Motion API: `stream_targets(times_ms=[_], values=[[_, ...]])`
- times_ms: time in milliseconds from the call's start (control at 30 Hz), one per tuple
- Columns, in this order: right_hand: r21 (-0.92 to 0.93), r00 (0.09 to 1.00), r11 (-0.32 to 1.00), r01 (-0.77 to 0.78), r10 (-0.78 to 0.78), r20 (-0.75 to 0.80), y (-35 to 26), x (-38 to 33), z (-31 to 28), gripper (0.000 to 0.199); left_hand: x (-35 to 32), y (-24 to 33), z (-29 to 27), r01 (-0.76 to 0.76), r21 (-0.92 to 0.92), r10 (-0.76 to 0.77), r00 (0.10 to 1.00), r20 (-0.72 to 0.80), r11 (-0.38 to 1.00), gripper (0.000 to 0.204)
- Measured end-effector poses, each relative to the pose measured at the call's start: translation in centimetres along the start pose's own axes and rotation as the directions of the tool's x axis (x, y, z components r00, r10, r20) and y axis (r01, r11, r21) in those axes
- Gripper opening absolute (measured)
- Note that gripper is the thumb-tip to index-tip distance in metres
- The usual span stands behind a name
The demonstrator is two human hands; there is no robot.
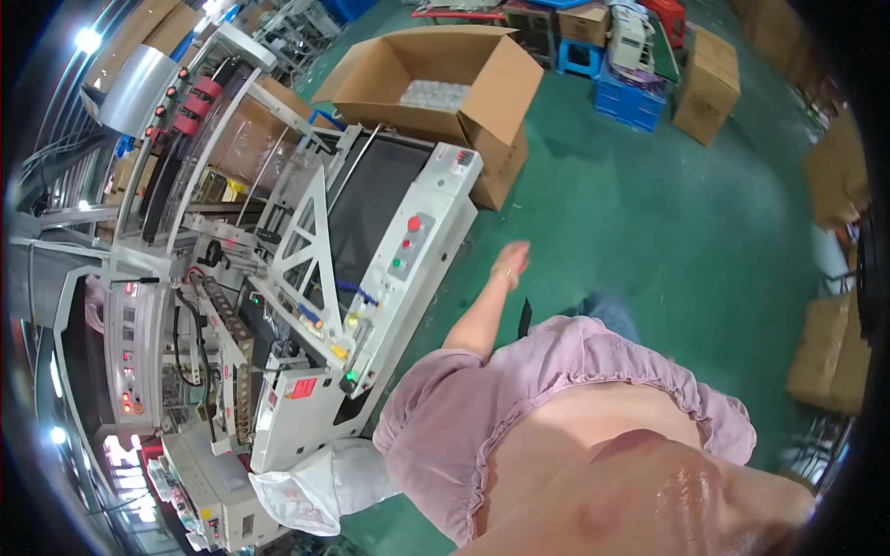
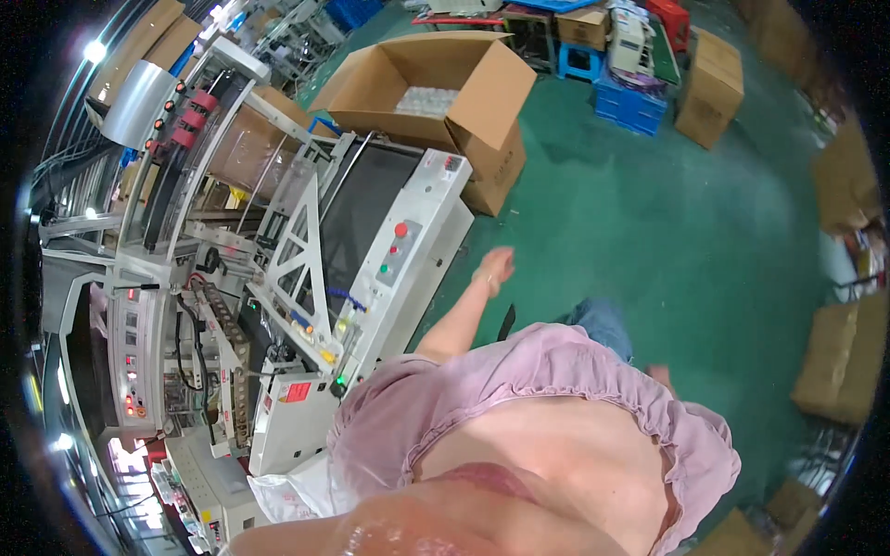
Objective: Organizing small boxed products into larger shipping containers and placing items on a conveyor belt.
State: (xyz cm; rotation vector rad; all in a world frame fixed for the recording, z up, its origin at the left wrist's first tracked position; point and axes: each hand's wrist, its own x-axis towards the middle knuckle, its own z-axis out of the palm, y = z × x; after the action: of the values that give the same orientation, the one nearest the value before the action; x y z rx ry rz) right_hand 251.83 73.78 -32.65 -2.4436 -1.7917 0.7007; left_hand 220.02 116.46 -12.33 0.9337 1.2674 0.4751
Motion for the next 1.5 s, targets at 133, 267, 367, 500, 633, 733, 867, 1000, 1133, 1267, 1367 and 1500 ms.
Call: stream_targets(times_ms=[133,267,367,500,633,733,867,1000,1133,1267,1367,1500], values=[[-0.151,0.996,0.988,-0.041,0.028,-0.089,9.9,10.3,-6.5,0.021,11.0,14.7,9.1,-0.627,0.291,0.619,0.774,0.130,0.723,0.032],[-0.296,0.991,0.953,-0.063,0.025,-0.129,13.0,24.7,-16.6,0.022,17.6,24.2,11.9,-0.710,0.619,0.847,0.515,0.131,0.336,0.025],[-0.392,0.991,0.919,-0.034,-0.018,-0.130,12.7,31.9,-22.6,0.022,21.8,27.2,9.4,-0.633,0.758,0.923,0.366,0.116,0.156,0.022],[0.276,0.901,0.961,-0.031,0.147,-0.408,4.0,53.1,-43.0,0.030,25.0,30.3,7.8,-0.581,0.707,0.881,0.455,-0.128,0.403,0.017],[0.422,0.800,0.803,0.420,-0.108,-0.591,-11.8,71.7,-61.2,0.021,32.7,31.2,3.7,-0.602,-0.296,0.318,0.703,-0.636,0.741,0.017],[0.481,0.742,0.600,0.640,-0.318,-0.591,-24.5,80.2,-63.9,0.017,36.6,34.6,0.9,-0.475,-0.665,-0.064,0.785,-0.616,0.577,0.026],[0.568,0.679,0.517,0.640,-0.727,-0.104,-37.8,88.4,-57.7,0.020,41.3,37.7,-2.2,-0.054,-0.878,-0.597,0.713,-0.367,0.475,0.033],[0.072,0.510,0.582,0.810,-0.760,0.403,-45.8,94.1,-45.3,0.028,43.2,36.0,-4.1,-0.092,-0.931,-0.673,0.666,-0.322,0.354,0.035],[0.343,0.339,0.529,0.776,-0.808,0.481,-46.6,96.4,-34.9,0.032,44.6,35.5,-3.6,-0.100,-0.965,-0.709,0.661,-0.246,0.243,0.038],[-0.181,0.223,0.134,0.974,-0.674,0.704,-47.4,93.6,-28.9,0.040,45.1,34.5,-4.6,-0.115,-0.983,-0.737,0.651,-0.182,0.141,0.041],[-0.124,0.277,0.248,0.961,-0.836,0.474,-46.4,94.5,-24.8,0.049,47.8,34.0,-5.5,-0.104,-0.991,-0.723,0.677,-0.134,0.085,0.044],[-0.026,0.267,0.286,0.958,-0.855,0.445,-48.3,94.9,-24.0,0.051,47.8,32.8,-6.7,-0.095,-0.995,-0.695,0.713,-0.089,0.030,0.048]])
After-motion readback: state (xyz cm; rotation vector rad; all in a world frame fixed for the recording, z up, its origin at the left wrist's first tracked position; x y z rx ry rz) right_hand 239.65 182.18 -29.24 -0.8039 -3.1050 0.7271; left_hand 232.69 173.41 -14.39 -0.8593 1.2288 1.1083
